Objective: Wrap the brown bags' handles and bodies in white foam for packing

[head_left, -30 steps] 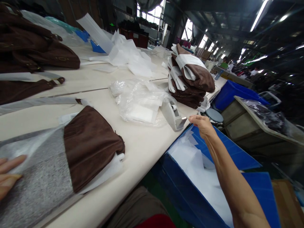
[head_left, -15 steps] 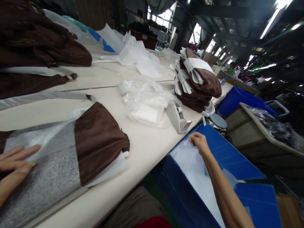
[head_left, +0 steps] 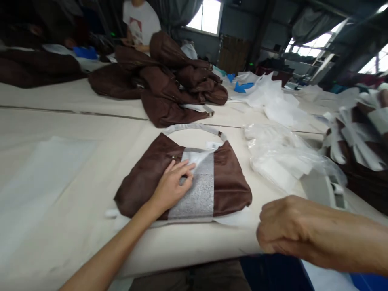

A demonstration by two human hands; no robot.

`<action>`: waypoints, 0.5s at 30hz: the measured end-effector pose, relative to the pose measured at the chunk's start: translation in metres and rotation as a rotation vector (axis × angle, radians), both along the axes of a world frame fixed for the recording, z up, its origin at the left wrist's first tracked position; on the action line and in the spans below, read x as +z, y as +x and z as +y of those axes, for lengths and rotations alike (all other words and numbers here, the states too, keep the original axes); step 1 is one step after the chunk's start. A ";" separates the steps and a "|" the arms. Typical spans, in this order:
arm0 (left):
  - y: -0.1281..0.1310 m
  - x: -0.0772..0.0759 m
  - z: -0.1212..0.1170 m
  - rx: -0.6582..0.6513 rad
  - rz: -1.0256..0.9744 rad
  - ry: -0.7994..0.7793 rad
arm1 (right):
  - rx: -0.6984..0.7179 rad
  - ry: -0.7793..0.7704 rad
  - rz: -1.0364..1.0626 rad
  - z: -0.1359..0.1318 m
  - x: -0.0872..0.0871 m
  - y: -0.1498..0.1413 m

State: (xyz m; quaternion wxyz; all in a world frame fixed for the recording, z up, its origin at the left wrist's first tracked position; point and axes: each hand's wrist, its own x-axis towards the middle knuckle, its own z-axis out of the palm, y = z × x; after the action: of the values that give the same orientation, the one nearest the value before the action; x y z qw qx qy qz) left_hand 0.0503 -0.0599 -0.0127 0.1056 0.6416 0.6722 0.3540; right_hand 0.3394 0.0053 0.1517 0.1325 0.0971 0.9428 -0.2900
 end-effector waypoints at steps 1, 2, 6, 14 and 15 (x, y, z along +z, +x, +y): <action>0.000 -0.001 -0.001 -0.005 0.007 -0.003 | 0.074 -0.060 -0.010 0.012 -0.004 -0.025; -0.001 -0.002 -0.002 -0.011 0.019 -0.004 | 0.125 -0.125 -0.036 0.025 -0.009 -0.050; 0.000 -0.004 -0.007 -0.028 0.070 0.006 | 0.150 -0.206 -0.138 0.078 -0.038 -0.136; 0.002 -0.005 -0.008 0.002 0.063 0.066 | 0.179 0.082 -0.249 0.122 -0.063 -0.230; 0.003 -0.006 -0.009 0.007 0.061 0.073 | 0.191 0.142 -0.267 0.124 -0.063 -0.236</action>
State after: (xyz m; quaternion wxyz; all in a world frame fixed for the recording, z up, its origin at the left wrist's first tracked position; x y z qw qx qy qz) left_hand 0.0529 -0.0685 -0.0185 0.0606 0.6532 0.6640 0.3589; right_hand 0.1038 0.1296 0.0882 0.2761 0.0538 0.9400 -0.1933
